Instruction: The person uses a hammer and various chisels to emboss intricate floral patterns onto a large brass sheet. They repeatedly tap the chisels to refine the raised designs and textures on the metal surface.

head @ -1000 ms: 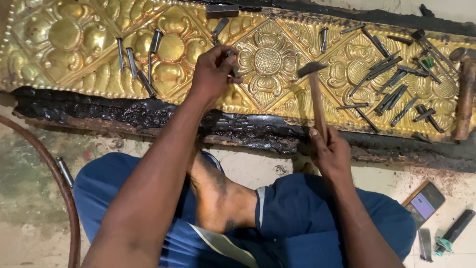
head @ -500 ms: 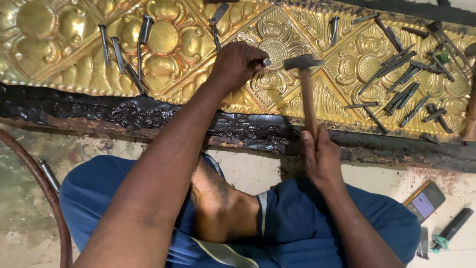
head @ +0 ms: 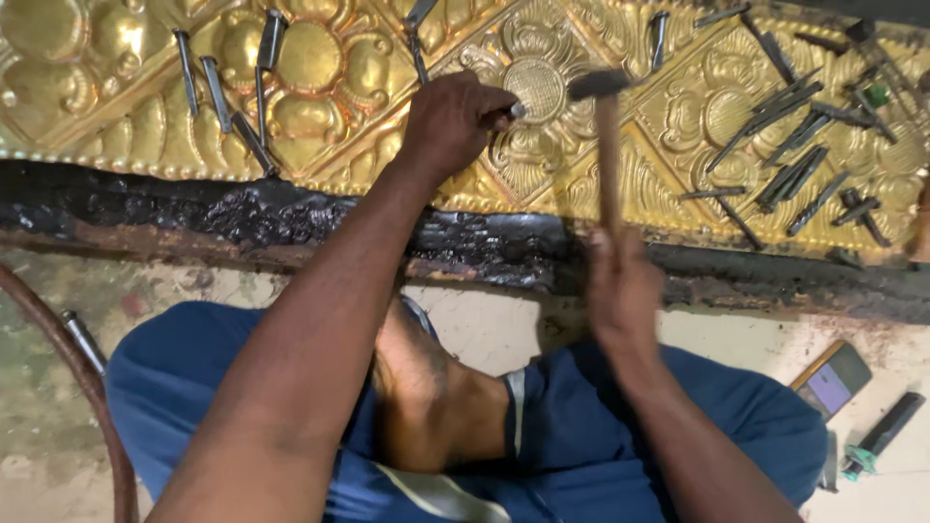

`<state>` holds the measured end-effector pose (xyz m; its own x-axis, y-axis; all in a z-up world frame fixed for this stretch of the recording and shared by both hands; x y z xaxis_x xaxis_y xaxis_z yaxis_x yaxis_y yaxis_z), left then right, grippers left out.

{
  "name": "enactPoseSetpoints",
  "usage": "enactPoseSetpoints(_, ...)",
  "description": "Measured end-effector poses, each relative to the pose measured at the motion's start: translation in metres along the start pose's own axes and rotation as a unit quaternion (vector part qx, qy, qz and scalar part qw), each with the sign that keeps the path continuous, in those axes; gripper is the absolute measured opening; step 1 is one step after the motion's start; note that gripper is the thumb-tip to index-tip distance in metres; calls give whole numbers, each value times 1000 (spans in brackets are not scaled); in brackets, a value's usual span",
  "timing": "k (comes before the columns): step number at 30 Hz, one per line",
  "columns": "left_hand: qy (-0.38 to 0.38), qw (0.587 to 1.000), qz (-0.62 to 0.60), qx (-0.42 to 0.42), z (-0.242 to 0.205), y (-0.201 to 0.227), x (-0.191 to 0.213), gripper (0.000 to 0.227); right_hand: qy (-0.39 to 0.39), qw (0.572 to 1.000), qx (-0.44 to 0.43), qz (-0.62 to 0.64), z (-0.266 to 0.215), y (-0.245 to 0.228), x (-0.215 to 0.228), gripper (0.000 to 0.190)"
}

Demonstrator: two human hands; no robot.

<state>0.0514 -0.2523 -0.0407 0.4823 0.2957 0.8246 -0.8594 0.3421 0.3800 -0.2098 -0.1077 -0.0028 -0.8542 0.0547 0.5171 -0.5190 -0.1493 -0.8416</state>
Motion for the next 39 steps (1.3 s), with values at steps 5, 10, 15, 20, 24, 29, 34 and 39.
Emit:
enactPoseSetpoints(5,17,1000,-12,1,-20,-8,3,11,131,936,21,325,-15,5,10,26)
enactPoseSetpoints(10,3,1000,24,-13,-1,4,3,13,-60,979,-9,-195,-7,7,4,28)
enactPoseSetpoints(15,19,1000,-22,6,-29,-11,4,16,49,995,20,82,-24,24,-8,27)
enactPoseSetpoints(20,27,996,-81,-30,-5,1,8,21,-2,998,-37,59,-15,47,5,26)
enactPoseSetpoints(24,44,998,-39,-16,-41,-12,18,19,13,986,152,62,-40,39,-17,27)
enactPoseSetpoints(29,5,987,-163,17,-25,-8,15,29,6,997,-9,-71,-18,20,-6,24)
enactPoseSetpoints(34,64,987,-145,-21,-35,-11,22,27,-47,931,335,-137,-27,-37,-22,19)
enactPoseSetpoints(39,84,976,-198,-37,-43,-13,24,24,-43,996,73,33,-24,-35,-21,20)
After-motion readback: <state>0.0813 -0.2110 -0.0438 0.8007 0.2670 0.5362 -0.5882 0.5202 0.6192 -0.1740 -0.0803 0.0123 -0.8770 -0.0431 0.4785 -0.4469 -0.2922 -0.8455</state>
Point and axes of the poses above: each hand's wrist, its own z-axis towards the middle knuckle, its own x-axis out of the back of the hand, y = z × x, the point moved 3 cm from there along z, towards the middle knuckle, and after that the axes turned 10 degrees about z, right-handed, at the moved point
